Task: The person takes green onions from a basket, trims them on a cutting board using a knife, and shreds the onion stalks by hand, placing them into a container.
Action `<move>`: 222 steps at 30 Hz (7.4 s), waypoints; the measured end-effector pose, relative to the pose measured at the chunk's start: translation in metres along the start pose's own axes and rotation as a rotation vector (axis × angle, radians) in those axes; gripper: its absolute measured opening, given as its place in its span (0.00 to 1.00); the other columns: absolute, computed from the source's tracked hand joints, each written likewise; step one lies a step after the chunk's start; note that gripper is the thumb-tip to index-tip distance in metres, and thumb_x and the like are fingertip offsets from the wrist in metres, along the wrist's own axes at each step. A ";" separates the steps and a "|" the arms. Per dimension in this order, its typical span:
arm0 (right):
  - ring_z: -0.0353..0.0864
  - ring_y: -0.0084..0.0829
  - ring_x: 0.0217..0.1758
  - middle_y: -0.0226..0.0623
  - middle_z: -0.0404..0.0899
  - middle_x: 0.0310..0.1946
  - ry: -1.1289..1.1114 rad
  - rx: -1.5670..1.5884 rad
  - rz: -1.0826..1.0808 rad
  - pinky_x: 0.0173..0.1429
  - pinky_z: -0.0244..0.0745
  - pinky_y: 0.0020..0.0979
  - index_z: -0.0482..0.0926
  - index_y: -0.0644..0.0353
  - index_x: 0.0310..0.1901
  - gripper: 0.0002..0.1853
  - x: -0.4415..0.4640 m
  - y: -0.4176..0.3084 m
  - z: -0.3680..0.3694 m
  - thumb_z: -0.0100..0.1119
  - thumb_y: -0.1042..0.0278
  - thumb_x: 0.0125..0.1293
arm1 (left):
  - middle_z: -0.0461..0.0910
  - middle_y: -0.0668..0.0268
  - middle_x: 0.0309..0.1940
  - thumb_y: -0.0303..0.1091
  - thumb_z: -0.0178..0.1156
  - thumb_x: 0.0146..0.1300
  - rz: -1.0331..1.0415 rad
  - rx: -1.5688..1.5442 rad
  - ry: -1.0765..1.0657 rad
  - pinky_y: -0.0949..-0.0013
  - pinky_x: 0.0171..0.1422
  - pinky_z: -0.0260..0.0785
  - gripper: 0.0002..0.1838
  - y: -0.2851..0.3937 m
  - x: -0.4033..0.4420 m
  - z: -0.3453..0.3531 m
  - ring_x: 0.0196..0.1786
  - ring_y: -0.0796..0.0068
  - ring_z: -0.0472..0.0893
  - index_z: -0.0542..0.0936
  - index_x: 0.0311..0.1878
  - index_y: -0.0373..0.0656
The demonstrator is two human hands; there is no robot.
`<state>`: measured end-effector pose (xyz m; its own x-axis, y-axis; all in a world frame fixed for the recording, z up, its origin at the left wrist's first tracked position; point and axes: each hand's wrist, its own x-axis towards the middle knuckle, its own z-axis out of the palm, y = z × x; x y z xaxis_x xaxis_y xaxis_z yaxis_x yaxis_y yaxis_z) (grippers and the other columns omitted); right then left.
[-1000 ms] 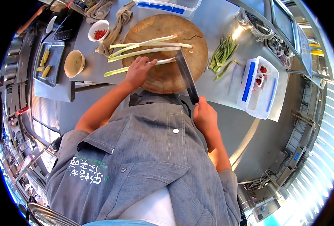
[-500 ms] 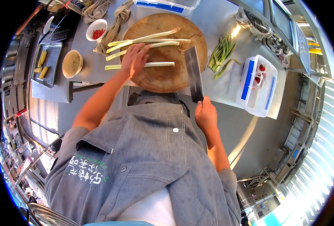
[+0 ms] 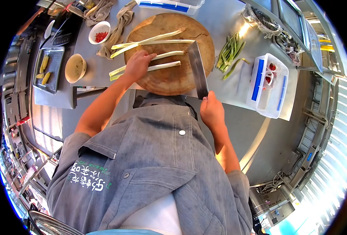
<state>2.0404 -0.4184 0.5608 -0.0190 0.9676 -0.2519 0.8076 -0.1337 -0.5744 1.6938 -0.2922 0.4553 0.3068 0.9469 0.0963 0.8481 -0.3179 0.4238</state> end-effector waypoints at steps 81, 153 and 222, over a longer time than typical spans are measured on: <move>0.79 0.68 0.38 0.58 0.82 0.31 0.105 -0.017 -0.038 0.42 0.70 0.63 0.68 0.63 0.45 0.08 0.015 -0.006 -0.006 0.52 0.66 0.77 | 0.83 0.61 0.43 0.29 0.59 0.71 0.165 -0.019 0.047 0.54 0.58 0.76 0.20 0.007 0.069 0.005 0.52 0.56 0.83 0.88 0.63 0.51; 0.67 0.17 0.19 0.25 0.70 0.23 -0.695 0.914 0.229 0.21 0.64 0.26 0.72 0.58 0.50 0.05 0.075 0.075 0.051 0.54 0.67 0.81 | 0.60 0.35 0.80 0.41 0.64 0.71 -0.369 -0.210 0.415 0.45 0.86 0.52 0.33 0.147 0.037 0.091 0.83 0.34 0.60 0.72 0.77 0.40; 0.80 0.40 0.35 0.34 0.77 0.35 0.282 -0.319 -0.144 0.40 0.76 0.40 0.76 0.42 0.77 0.39 0.052 0.012 0.049 0.61 0.80 0.63 | 0.85 0.48 0.58 0.40 0.65 0.74 0.050 -0.130 0.535 0.46 0.72 0.71 0.19 -0.084 0.120 -0.044 0.62 0.40 0.82 0.85 0.63 0.45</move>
<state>2.0202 -0.3804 0.5028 -0.0189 0.9980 0.0603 0.9508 0.0366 -0.3078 1.6403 -0.1493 0.4709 0.0546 0.8343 0.5486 0.7677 -0.3863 0.5112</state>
